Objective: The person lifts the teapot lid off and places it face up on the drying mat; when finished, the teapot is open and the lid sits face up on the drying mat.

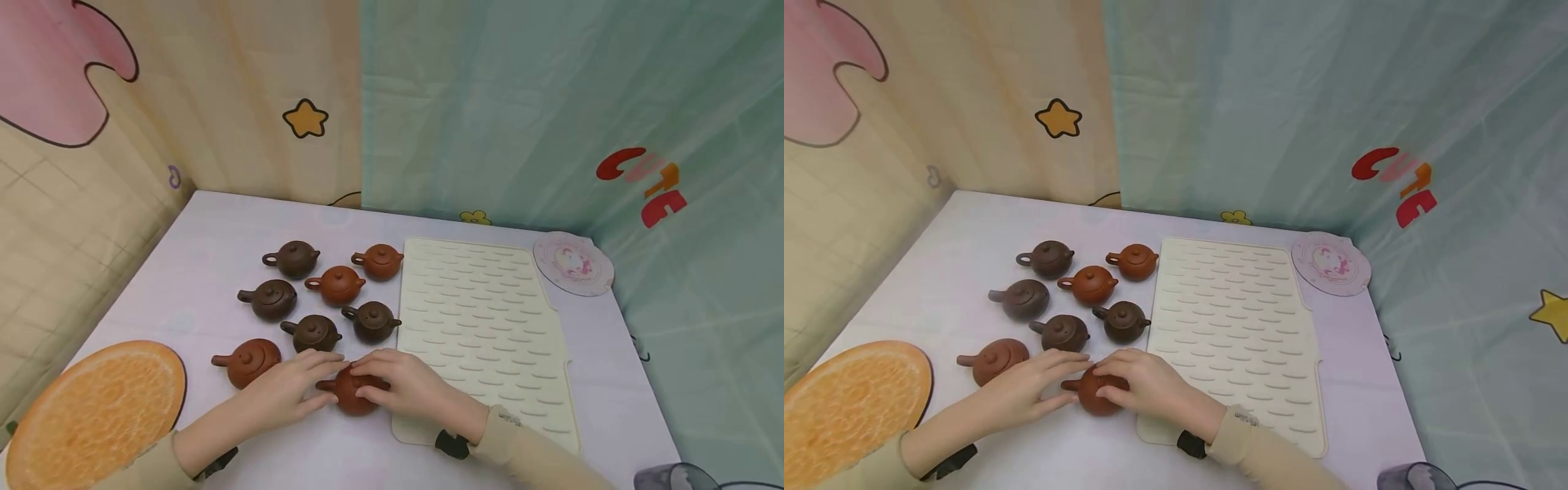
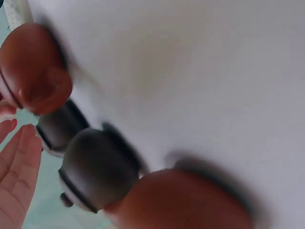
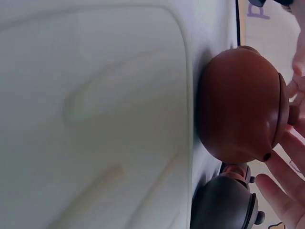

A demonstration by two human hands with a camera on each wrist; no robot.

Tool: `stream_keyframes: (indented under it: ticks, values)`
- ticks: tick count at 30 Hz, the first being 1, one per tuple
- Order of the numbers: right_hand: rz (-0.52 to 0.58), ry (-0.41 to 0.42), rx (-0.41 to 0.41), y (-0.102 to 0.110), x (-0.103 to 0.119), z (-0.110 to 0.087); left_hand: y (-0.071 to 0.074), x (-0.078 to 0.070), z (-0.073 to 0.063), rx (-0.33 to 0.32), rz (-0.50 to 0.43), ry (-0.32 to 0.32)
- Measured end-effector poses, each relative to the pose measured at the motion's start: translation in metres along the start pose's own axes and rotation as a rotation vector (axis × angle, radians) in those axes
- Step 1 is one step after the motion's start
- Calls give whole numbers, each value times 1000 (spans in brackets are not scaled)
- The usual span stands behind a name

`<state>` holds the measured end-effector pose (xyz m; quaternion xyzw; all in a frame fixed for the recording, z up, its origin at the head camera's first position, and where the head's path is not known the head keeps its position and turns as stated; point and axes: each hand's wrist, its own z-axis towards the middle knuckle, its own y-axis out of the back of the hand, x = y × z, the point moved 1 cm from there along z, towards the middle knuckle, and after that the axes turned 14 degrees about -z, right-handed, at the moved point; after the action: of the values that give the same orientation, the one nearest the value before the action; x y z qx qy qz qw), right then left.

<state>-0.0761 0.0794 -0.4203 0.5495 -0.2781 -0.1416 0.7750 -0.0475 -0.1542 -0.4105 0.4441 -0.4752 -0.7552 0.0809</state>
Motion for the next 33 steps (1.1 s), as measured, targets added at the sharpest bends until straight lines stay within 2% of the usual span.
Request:
stream_keyframes:
  ticks: [3, 11, 19, 22, 23, 25, 29, 33]
  values:
    - [36, -18, -15, -4, 1, 0, -4, 5, -1, 29, -40, 23]
    - [90, -66, -2, -13, 2, 3, -10, 16, -1, 31, -111, 59]
    - [137, -94, 3, -13, 3, 2, -17, 21, -1, -21, -154, 50]
    - [206, -126, -9, -12, 3, 1, -15, 20, 0, -18, -175, 63]
    - [256, -153, -5, -12, 2, 0, -15, 20, 0, -15, -180, 73]
    - [425, -236, 18, -10, -1, -3, -14, 19, 1, -9, -190, 85]
    - [792, -502, 56, -4, -17, -12, -13, 18, 4, -4, -199, 97]
    - [1110, -723, 42, 4, -41, -26, -11, 18, 7, -1, -202, 96]
